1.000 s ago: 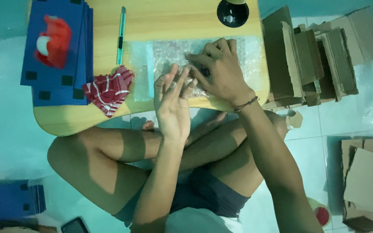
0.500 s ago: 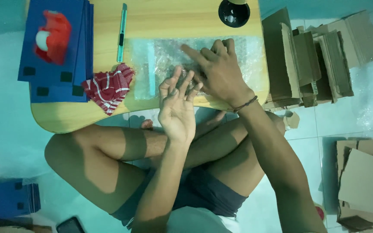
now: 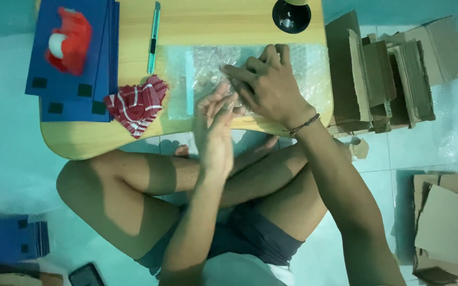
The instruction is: Wrapping a small item in bubble wrap and securing it with tape.
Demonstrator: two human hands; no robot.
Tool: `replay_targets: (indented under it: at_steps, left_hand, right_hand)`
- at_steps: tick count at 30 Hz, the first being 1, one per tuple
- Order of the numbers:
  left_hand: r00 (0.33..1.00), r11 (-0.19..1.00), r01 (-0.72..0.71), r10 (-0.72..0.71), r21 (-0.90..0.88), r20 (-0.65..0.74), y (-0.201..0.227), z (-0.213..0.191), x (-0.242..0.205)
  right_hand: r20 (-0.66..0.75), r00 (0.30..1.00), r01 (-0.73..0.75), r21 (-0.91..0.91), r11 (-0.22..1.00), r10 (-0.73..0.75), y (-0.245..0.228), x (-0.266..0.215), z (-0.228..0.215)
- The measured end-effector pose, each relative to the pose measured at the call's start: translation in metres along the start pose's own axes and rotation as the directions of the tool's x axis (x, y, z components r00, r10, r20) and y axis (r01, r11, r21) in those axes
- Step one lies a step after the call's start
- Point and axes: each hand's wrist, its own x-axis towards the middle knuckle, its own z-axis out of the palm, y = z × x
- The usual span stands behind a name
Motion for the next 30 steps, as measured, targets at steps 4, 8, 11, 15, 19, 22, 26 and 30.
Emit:
replay_targets:
  at_steps: [4,8,11,15,19,22,26,30]
  left_hand:
    - [0.961,0.762,-0.275,0.218,0.586,0.167,0.046,-0.010,0.021]
    - [0.755,-0.055,-0.631,0.183,0.773,0.630,0.082,-0.002,0.063]
    - [0.698,-0.199,-0.700,0.014,0.686,0.716,0.087,0.005,0.080]
    - [0.563,-0.174,-0.816,-0.021,0.552,0.826,0.075,-0.002,0.093]
    - [0.533,-0.152,-0.837,-0.009,0.525,0.846,0.070,-0.009,0.089]
    - [0.498,-0.161,-0.856,0.000,0.492,0.867,0.070,-0.010,0.087]
    - [0.431,-0.257,-0.878,-0.056,0.404,0.901,0.075,-0.007,0.087]
    - [0.427,-0.373,-0.860,-0.155,0.348,0.891,0.072,-0.015,0.089]
  right_hand:
    - [0.034,0.999,-0.012,0.016,1.000,0.011,-0.001,-0.002,-0.002]
    - [0.005,1.000,-0.016,0.010,1.000,0.016,-0.001,0.000,-0.002]
    - [-0.018,1.000,-0.009,0.027,1.000,0.010,-0.002,-0.001,0.000]
    - [-0.038,0.999,-0.011,0.056,0.998,0.013,0.000,0.000,0.000]
    - [-0.047,0.999,-0.021,0.123,0.992,0.027,0.001,0.000,0.001]
    - [-0.067,0.997,-0.014,0.158,0.987,0.025,0.001,0.000,0.000]
    - [-0.053,0.998,-0.016,0.165,0.986,0.025,0.002,0.003,0.000]
    - [-0.025,0.999,-0.028,0.087,0.996,0.030,0.004,-0.001,0.004]
